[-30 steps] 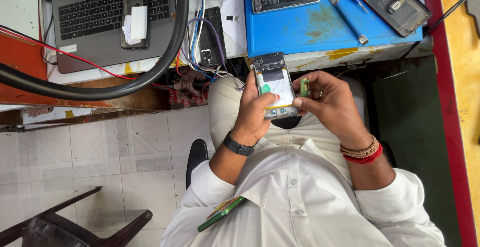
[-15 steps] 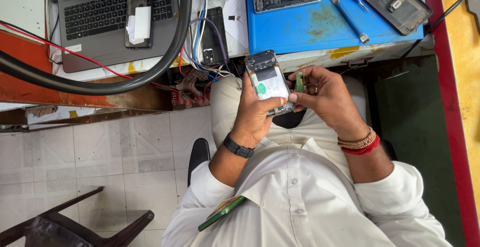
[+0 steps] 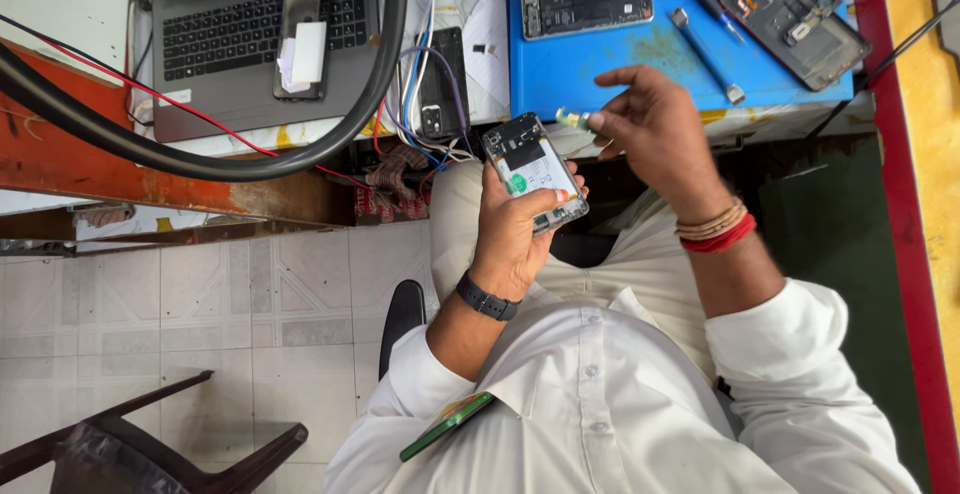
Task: The person repairs a disassembled smartphone at a workbench. They apply adhesive from a yellow glue bottle to the phone frame, use a screwdriver on internal components, reposition the phone and its battery, and press parts together while reassembling the device.
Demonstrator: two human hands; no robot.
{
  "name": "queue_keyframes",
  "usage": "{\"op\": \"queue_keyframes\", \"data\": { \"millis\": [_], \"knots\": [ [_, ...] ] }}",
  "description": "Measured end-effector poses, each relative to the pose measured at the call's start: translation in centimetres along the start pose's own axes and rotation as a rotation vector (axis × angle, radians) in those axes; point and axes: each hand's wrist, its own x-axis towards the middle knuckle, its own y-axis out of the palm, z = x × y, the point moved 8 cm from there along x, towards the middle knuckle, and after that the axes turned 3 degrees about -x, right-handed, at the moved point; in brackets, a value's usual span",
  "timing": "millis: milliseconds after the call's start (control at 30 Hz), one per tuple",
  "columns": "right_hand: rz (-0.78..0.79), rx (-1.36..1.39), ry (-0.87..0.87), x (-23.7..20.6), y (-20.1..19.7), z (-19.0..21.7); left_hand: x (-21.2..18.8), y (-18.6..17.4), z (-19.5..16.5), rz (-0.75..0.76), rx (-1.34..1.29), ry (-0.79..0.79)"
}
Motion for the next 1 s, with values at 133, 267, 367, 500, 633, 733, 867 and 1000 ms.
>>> {"op": "queue_keyframes", "data": {
  "millis": [133,267,367,500,633,733,867,1000],
  "knots": [
    [-0.074,-0.455,-0.123,-1.3,0.8,1.2,-0.1,0.1,-0.5,-0.005,-0.045,0.04],
    [-0.319,-0.583,-0.287,-4.2,-1.4,3.1,-0.2,0.7,-0.8,-0.025,-0.023,0.01],
    [-0.44,-0.519,-0.159,-5.3,-5.3,2.7,-0.2,1.2,-1.3,-0.044,-0.009,0.018],
    [-0.758,-0.617,-0.109,-7.2,-11.9,4.1,0.0,1.4,-2.0,-0.08,-0.011,0.033],
    [-0.93,-0.909,-0.233,-7.4,-16.4,7.0,0.0,0.3,-2.9,-0.106,0.051,0.081],
    [-0.947,-0.955,-0.224,-5.5,-18.2,7.8,0.3,-1.5,-2.9,-0.169,0.054,0.07],
    [-0.822,-1.018,0.036,0.0,-19.4,6.5,0.6,-4.5,-2.4,-0.295,0.064,0.015],
    [-0.773,-1.008,-0.118,8.1,-20.3,7.3,1.2,-6.9,-1.6,-0.34,0.034,-0.007]
  ]
}}
